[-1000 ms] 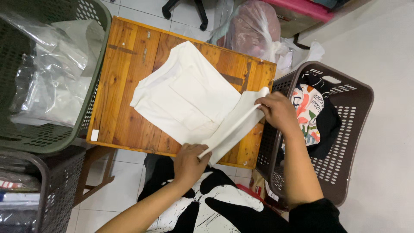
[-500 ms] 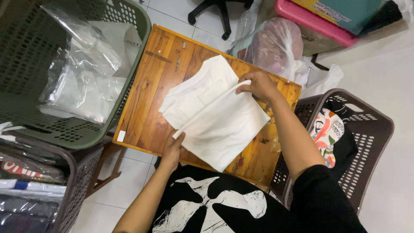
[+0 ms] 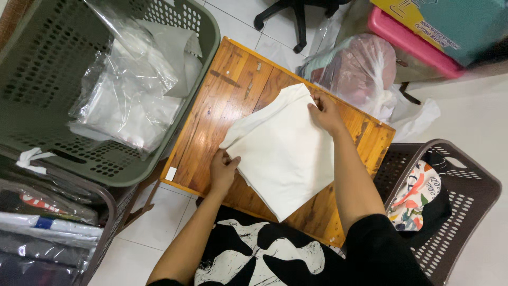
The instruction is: The person picks up a white shirt from a laundry basket, spreads it out on a wooden table, and folds it. The person then takes a plastic bag from a green basket and places the folded shirt inside it.
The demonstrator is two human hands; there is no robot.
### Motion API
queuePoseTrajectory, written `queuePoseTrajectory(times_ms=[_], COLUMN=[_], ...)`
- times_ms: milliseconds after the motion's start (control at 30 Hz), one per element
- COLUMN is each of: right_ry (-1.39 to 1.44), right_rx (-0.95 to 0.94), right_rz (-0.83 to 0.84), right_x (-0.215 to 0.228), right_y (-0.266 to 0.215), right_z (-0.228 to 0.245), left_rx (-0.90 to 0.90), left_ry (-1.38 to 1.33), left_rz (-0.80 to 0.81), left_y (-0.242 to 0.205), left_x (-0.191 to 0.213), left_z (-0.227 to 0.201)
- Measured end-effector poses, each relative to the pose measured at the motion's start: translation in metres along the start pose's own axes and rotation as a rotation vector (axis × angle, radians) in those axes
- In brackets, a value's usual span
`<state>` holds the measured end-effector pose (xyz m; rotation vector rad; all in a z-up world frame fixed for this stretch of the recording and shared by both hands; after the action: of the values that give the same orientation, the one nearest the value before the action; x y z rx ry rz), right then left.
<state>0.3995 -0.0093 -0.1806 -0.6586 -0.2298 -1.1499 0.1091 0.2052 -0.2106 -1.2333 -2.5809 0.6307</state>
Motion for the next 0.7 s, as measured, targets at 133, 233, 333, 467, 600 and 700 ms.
queuePoseTrajectory(times_ms=[133, 233, 333, 467, 600, 700], right_ry=[-0.066, -0.247, -0.461, -0.493, -0.484, -0.448], right_rx=[0.097, 0.177, 0.216, 0.169, 0.118, 0.146], right_rz=[-0.123, -0.263, -0.461, -0.5, -0.464, -0.465], right_x=[0.014, 0.007, -0.007, -0.018, -0.019, -0.017], right_y=[-0.007, -0.029, -0.034, -0.033, -0.042, -0.046], right_z=[0.005, 0.048, 0.06, 0.066, 0.076, 0.084], left_rx=[-0.068, -0.246, -0.099, -0.076, 0.001, 0.02], left_ry=[0.05, 0.34, 0.577, 0.547, 0.423, 0.241], left_rz=[-0.037, -0.137, -0.178, -0.167, -0.038, -0.022], left_y=[-0.007, -0.012, -0.008, -0.012, -0.036, -0.042], left_x=[0.004, 0.005, 0.0, -0.006, -0.009, -0.014], left_z=[-0.017, -0.052, -0.067, -0.084, -0.08, -0.044])
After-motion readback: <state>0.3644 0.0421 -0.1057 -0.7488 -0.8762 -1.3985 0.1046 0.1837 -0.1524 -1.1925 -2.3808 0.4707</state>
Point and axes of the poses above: each hand's wrist, its own y-axis towards the middle knuckle, its own x-axis out of the back of the hand, z = x × y, the point moved 8 cm from there along y, towards the middle knuckle, and after that the axes turned 14 degrees about -x, right-handed, at the moved point
